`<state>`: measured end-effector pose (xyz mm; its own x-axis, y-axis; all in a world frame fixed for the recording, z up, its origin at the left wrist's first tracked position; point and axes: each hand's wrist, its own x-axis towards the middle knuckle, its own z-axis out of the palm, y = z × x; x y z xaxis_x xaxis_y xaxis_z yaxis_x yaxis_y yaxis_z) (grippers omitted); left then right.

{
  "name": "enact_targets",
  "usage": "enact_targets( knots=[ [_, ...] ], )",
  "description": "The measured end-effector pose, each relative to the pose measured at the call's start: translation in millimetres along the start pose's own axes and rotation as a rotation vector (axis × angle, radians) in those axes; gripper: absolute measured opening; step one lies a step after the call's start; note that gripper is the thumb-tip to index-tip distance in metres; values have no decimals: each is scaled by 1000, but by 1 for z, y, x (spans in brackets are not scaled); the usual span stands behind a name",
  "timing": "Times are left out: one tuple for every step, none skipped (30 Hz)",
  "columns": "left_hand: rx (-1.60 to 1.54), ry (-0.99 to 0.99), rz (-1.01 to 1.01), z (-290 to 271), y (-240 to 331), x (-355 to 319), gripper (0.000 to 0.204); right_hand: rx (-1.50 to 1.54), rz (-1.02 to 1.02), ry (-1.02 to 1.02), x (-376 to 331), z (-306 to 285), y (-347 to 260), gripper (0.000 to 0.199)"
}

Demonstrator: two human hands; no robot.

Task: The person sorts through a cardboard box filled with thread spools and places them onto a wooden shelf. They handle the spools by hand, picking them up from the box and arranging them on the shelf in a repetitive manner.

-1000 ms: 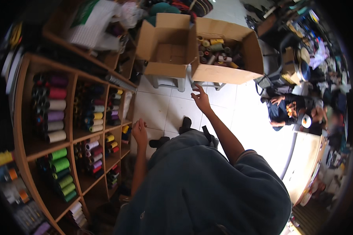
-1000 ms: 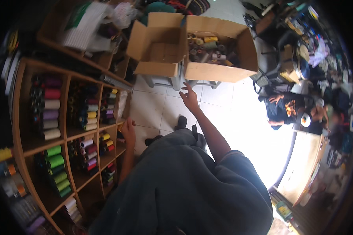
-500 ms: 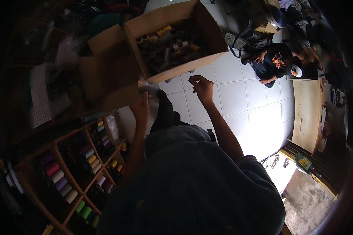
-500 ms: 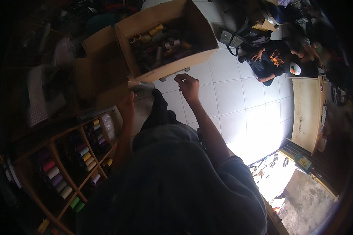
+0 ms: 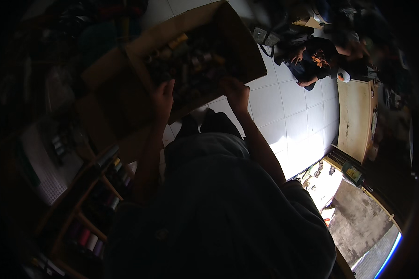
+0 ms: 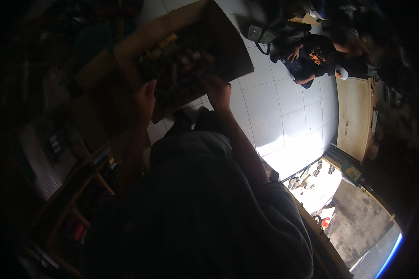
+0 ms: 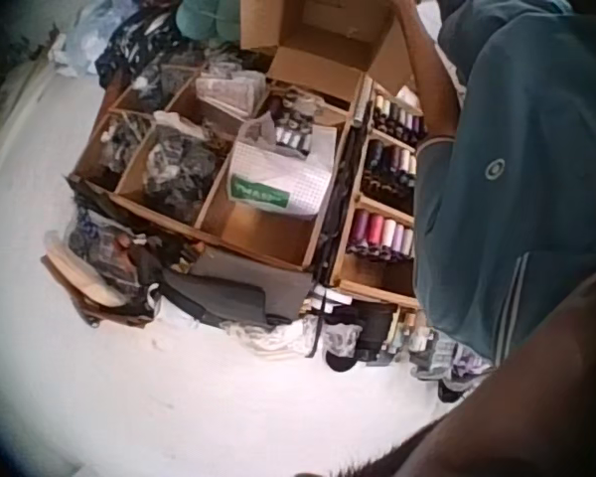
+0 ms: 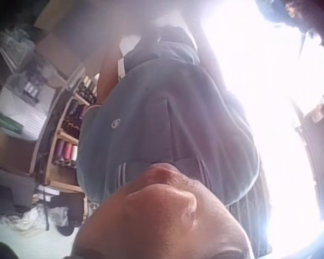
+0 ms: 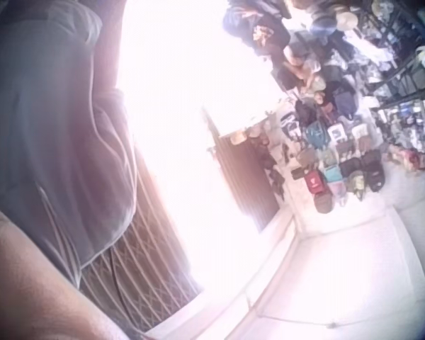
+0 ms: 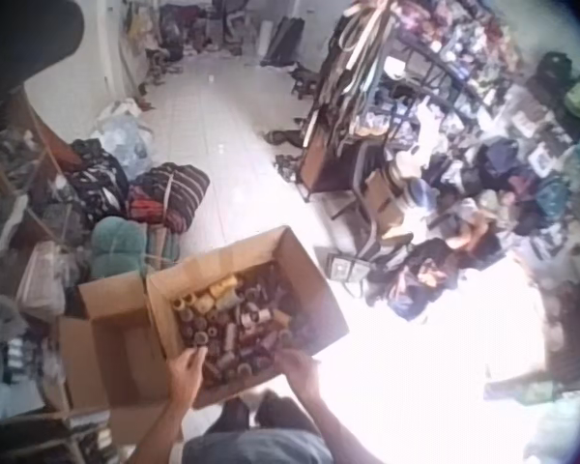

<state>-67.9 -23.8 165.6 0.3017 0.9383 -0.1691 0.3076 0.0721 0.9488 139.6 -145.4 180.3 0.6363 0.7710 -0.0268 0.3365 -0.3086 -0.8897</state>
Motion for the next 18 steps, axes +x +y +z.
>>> enact_targets(
  knots=[
    [32,67,76,1,-5,8,20,-5,-73,22,8,6,3,17],
    [67,136,144,2,-7,13,21,-10,-141,38,16,11,6,17],
    [101,146,124,1,-8,18,23,21,-135,34,26,14,8,18],
    [134,158,101,1,-9,24,25,5,-118,6,36,16,9,18],
    [172,177,78,-2,-8,25,27,-6,-105,-26,46,17,1,19],
    [164,190,21,-2,-13,28,27,-17,-92,-62,56,21,-1,19],
    [153,204,-37,0,-21,32,28,-42,-76,-102,65,26,4,19],
    [143,221,-87,3,-26,37,28,-62,-66,-140,77,31,11,19],
    [155,269,-115,7,-35,39,28,-85,-52,-182,88,38,20,19],
    [166,317,-143,14,-44,41,28,-57,-68,-221,97,45,27,19],
    [178,365,-165,20,-55,43,28,-26,-87,-257,106,53,32,19],
    [300,369,-131,25,-73,42,28,2,-106,-291,115,61,37,19],
    [423,375,-99,31,-96,42,28,-3,-145,-328,123,72,53,18],
    [543,369,-70,37,-105,46,29,-87,-182,-366,133,77,52,19],
    [475,331,-120,43,-113,50,32,-171,-221,-402,141,83,51,21],
    [406,295,-169,49,-121,52,34,-253,-263,-438,148,90,51,23],
    [329,245,-207,57,-127,58,37,-266,-269,-500,155,97,60,25],
    [355,230,-291,64,-137,58,39,-280,-276,-574,161,106,75,28]
  ],
)
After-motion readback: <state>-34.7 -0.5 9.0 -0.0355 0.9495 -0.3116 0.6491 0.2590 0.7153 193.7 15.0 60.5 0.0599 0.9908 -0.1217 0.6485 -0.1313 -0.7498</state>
